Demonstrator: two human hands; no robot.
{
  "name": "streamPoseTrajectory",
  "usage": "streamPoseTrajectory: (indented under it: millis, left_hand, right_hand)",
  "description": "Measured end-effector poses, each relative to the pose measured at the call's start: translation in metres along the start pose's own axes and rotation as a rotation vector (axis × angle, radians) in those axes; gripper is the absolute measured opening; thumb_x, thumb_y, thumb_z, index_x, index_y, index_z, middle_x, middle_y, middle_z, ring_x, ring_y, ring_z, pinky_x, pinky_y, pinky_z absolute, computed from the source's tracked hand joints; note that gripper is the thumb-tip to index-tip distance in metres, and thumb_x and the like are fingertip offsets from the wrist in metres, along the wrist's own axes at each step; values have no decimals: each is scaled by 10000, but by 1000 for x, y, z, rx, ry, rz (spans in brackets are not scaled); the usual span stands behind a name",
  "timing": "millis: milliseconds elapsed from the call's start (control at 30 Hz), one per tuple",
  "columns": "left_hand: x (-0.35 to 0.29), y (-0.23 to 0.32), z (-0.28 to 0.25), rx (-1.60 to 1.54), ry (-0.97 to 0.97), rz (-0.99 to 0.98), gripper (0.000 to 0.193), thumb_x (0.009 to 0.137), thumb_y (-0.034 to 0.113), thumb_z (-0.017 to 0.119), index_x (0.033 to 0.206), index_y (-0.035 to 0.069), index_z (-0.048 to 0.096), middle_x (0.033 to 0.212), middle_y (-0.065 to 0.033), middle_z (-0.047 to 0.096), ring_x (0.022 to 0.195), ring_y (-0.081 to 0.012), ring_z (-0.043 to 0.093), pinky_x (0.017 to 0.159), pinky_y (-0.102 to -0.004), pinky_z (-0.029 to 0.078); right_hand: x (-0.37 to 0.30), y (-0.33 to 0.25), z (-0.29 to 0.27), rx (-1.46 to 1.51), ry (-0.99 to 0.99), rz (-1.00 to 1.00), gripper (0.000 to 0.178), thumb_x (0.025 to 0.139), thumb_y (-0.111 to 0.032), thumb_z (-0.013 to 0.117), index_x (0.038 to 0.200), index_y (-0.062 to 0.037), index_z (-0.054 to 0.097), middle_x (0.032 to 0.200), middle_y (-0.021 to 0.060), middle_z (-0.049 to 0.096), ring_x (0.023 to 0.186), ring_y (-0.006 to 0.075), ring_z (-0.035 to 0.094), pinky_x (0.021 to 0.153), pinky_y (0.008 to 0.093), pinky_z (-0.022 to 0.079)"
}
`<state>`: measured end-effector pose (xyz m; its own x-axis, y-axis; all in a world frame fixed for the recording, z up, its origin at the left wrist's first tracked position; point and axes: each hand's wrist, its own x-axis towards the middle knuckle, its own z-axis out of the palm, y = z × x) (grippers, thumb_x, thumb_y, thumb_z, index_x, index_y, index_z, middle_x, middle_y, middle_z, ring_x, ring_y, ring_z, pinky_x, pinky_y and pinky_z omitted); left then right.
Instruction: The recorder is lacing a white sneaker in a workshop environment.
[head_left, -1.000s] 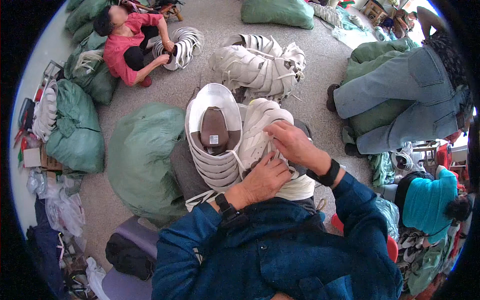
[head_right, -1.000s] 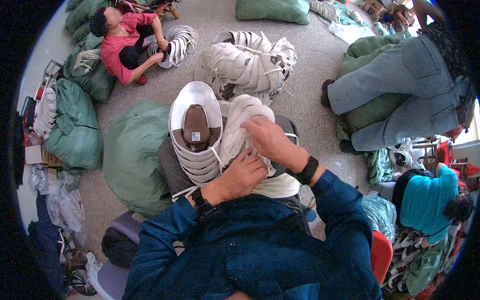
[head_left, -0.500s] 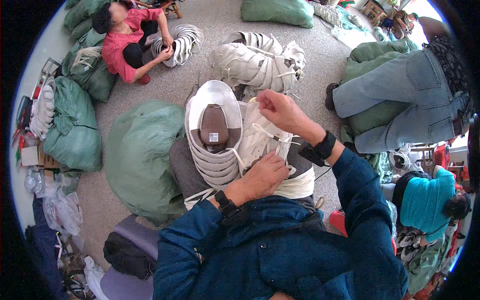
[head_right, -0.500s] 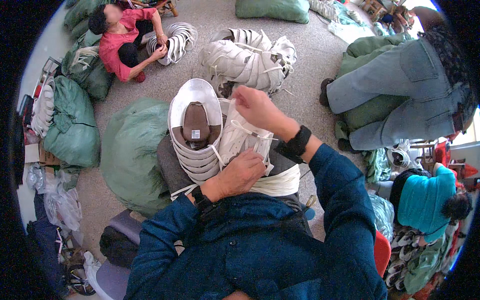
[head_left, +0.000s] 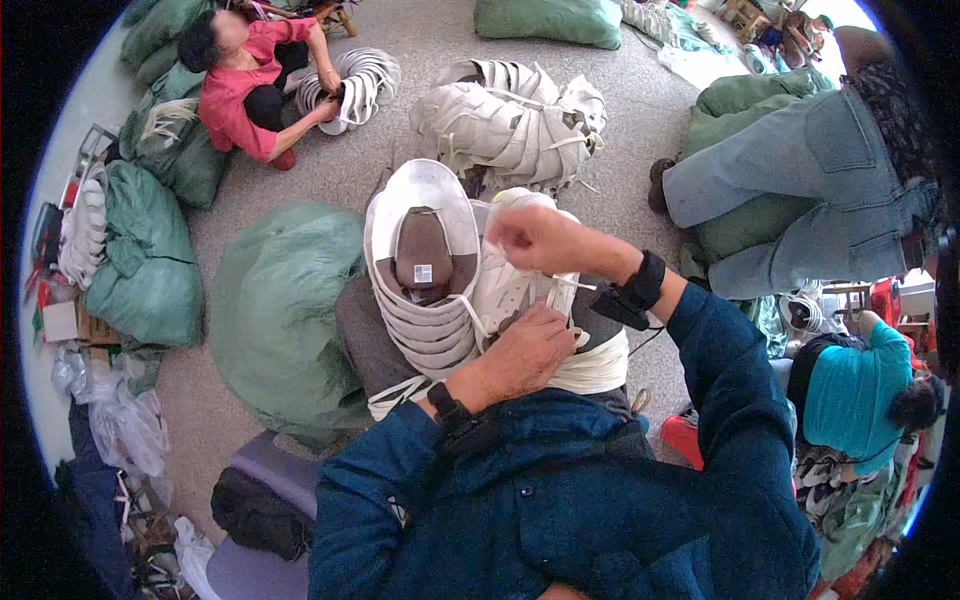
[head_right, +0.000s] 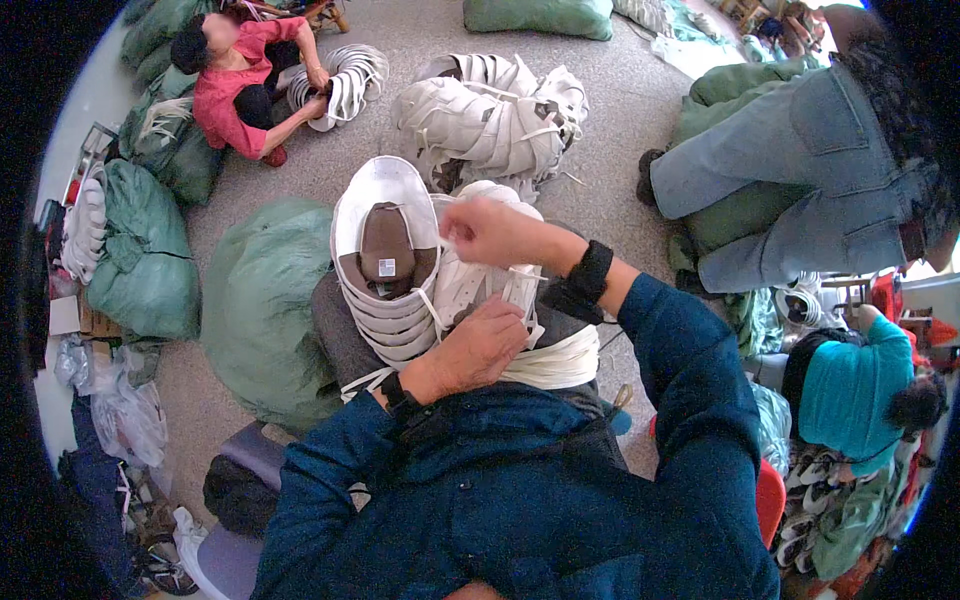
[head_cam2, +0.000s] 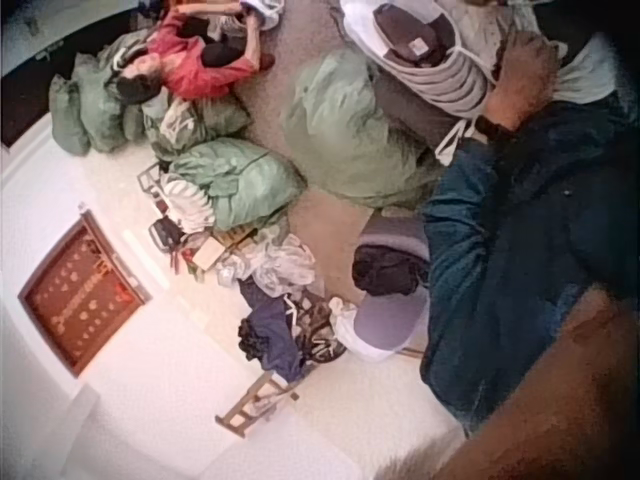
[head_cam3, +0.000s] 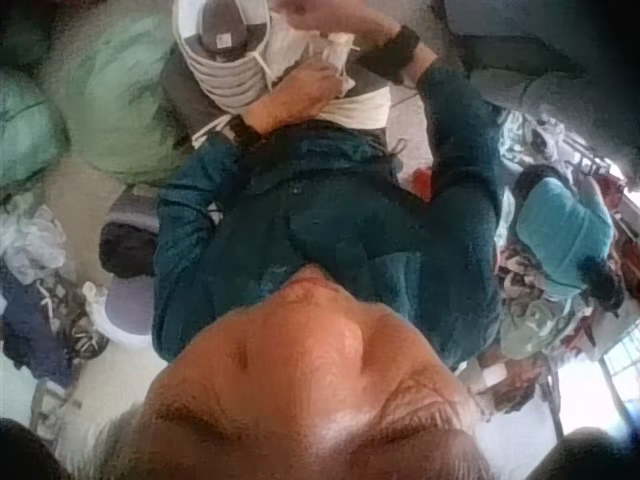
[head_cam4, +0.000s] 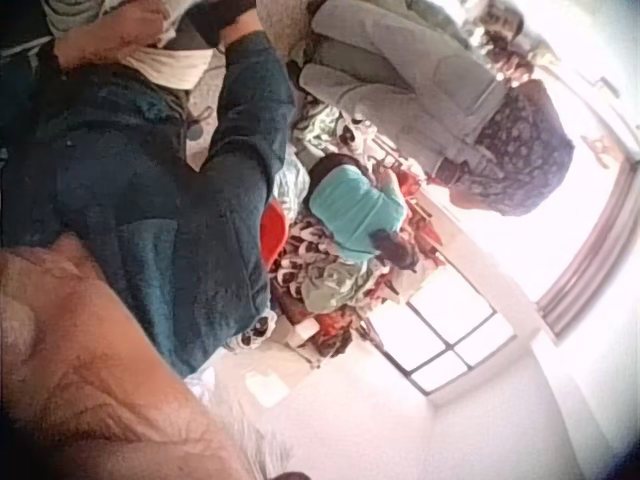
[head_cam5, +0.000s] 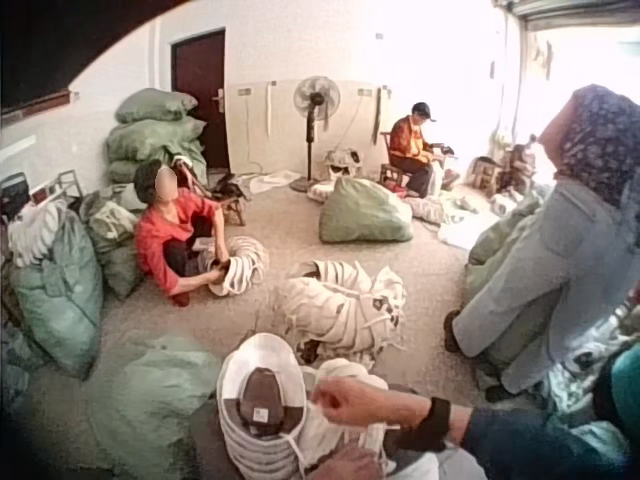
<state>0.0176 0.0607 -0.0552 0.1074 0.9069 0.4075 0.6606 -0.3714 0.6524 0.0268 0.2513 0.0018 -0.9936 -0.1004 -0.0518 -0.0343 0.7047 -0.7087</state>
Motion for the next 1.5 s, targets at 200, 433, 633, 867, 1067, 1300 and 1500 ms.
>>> streamPoseTrajectory:
  millis: [200, 433, 633, 867, 1067, 1300, 1500]
  left_hand:
    - [3, -1, 0, -64, 12, -9, 86, 866, 60, 641, 891, 10, 576, 980, -182, 593, 1046, -365, 569, 1012, -509, 430]
    - [2, 2, -4, -64, 39, -6, 80, 877, 58, 632, 898, 3, 578, 1004, -184, 590, 1057, -367, 562, 1037, -519, 411]
    - [12, 12, -22, -96, 30, -54, 76, 929, 69, 595, 916, -6, 596, 998, -174, 636, 978, -324, 605, 1022, -456, 429]
    - [10, 61, -85, -1047, -452, -350, 330, 1072, 214, 464, 929, -17, 651, 761, -56, 660, 717, -136, 645, 767, -312, 496]
    - [3, 46, -56, -648, -255, -345, 178, 999, 160, 549, 951, 1, 612, 836, -125, 640, 765, -266, 640, 729, -338, 498]
    - [7, 7, -27, -51, -30, 6, 95, 900, 97, 601, 894, 3, 615, 887, -149, 589, 901, -343, 552, 832, -429, 451]
    - [4, 2, -18, -105, 0, -16, 90, 891, 82, 614, 873, -5, 600, 907, -160, 590, 912, -357, 546, 841, -433, 450]
  right_hand:
    - [10, -2, -1, 828, 308, 217, 171, 868, -45, 653, 1029, 4, 623, 785, 117, 637, 683, 178, 624, 653, 339, 521]
    - [-55, 18, -5, -125, 394, 171, 256, 873, -121, 686, 1081, 7, 610, 961, 122, 640, 876, 237, 656, 770, 348, 527]
    - [-65, 43, 22, -234, 569, 121, 468, 840, -149, 708, 1259, -11, 553, 1194, 201, 566, 1090, 369, 592, 920, 420, 495]
    - [-60, 58, 26, 5, 456, 262, 561, 828, -151, 720, 1335, -33, 512, 1278, 191, 540, 1149, 361, 562, 1000, 425, 447]
    - [-54, 29, 25, -331, 540, -41, 428, 777, -66, 690, 1195, -82, 602, 1039, 136, 616, 1059, 327, 586, 964, 472, 412]
    - [-44, 23, 16, -434, 213, -48, 221, 797, -63, 624, 1012, -104, 653, 890, 75, 643, 931, 299, 596, 815, 439, 399]
    - [-32, 23, 7, -393, 1, 8, 270, 802, -38, 613, 1059, -116, 630, 817, 56, 622, 889, 272, 610, 840, 408, 388]
